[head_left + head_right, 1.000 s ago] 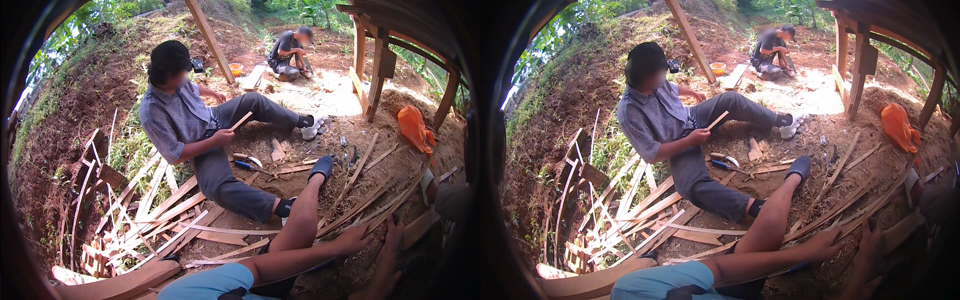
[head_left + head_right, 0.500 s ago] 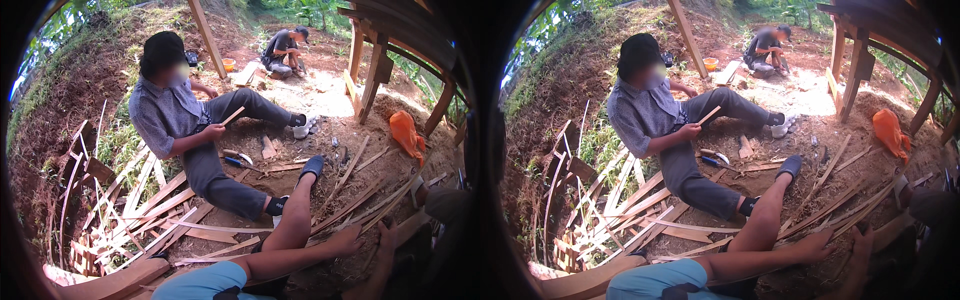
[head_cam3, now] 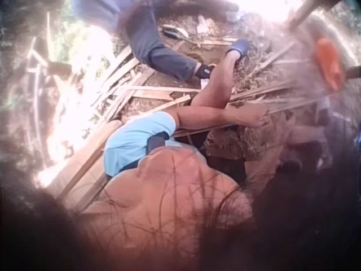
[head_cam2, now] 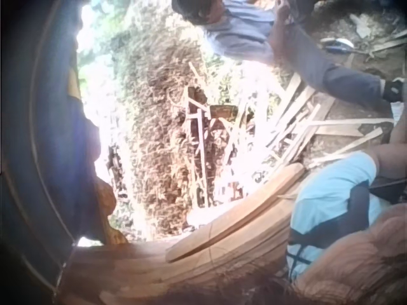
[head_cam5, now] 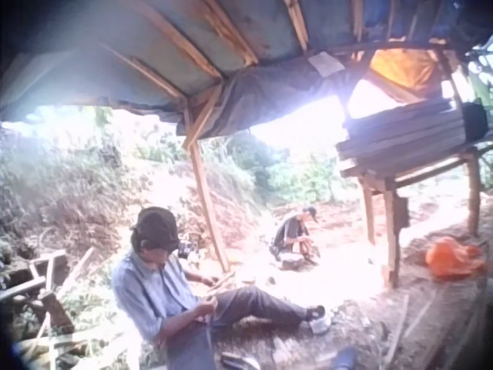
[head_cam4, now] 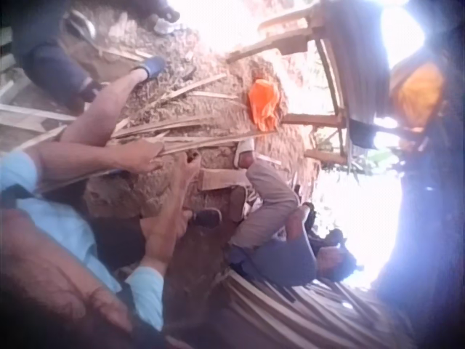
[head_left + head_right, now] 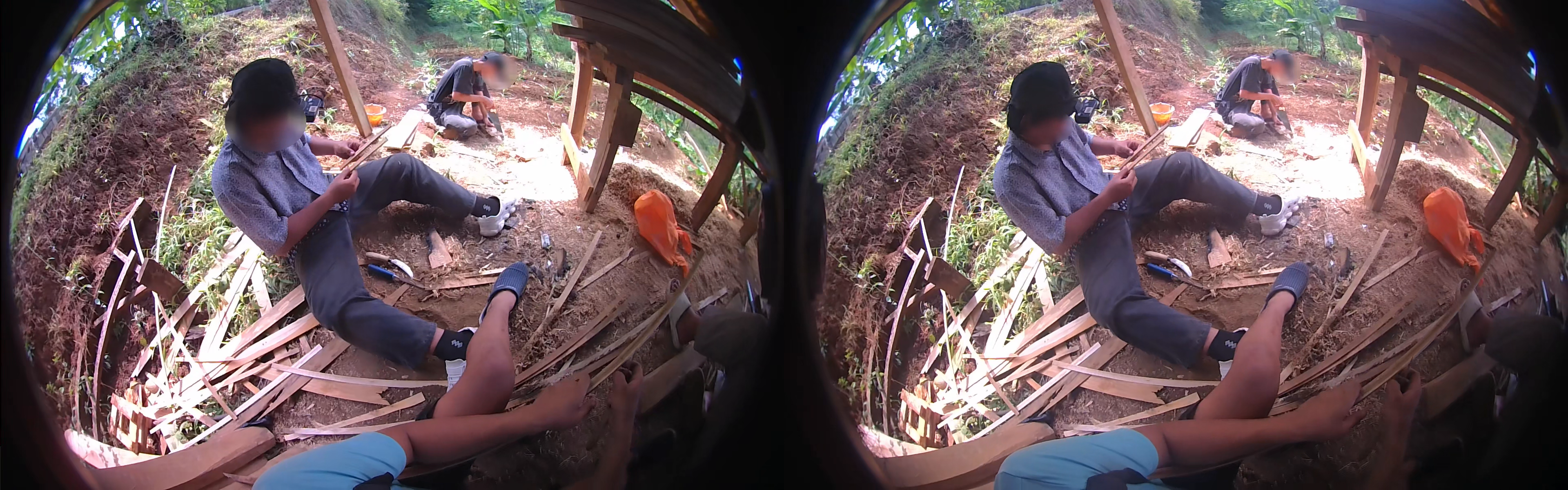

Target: The person sits on the ground and uses a curved knife to shave thin strips from a long wooden stick. They repeatedly draw the blade along the stick to create shavings, occasionally adjusting their grip and the stick's position. Other people are also working on similar wooden pieces nearby.

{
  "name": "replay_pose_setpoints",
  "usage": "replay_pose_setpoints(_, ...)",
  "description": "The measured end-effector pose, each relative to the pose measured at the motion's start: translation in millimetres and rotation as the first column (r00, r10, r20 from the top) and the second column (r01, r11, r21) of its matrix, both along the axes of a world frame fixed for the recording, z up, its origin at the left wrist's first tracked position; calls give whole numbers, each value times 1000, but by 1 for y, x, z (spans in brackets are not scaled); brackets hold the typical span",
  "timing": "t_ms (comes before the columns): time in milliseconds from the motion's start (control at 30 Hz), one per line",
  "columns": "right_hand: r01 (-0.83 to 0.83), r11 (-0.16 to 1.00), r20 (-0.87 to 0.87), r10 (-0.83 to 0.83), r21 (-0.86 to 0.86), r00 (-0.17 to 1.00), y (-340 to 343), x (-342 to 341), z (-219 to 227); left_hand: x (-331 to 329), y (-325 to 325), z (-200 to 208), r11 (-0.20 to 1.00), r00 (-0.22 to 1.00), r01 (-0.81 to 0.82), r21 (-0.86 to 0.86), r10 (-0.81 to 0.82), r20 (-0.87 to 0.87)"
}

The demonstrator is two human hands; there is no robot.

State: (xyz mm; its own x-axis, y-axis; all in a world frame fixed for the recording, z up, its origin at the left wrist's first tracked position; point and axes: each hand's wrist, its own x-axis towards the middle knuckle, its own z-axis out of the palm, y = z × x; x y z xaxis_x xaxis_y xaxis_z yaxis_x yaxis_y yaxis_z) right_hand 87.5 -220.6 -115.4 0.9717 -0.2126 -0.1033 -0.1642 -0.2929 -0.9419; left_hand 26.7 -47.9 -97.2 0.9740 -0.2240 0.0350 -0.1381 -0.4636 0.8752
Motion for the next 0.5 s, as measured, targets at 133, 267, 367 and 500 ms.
replay_pose_setpoints(133,-104,992,23,106,-77,994,-4,-3,-2,0,0,2,997,998,59,45,-57,-41)
replay_pose_setpoints(267,-89,976,113,113,-197,987,-7,-13,4,0,0,19,992,983,127,10,-124,-133)
replay_pose_setpoints(367,-6,965,242,72,-262,968,-11,-15,0,-3,-2,19,991,986,119,-56,-124,-111)
replay_pose_setpoints(500,131,876,472,119,-463,874,-26,-11,-17,-2,-6,15,984,985,142,-105,-151,-87)
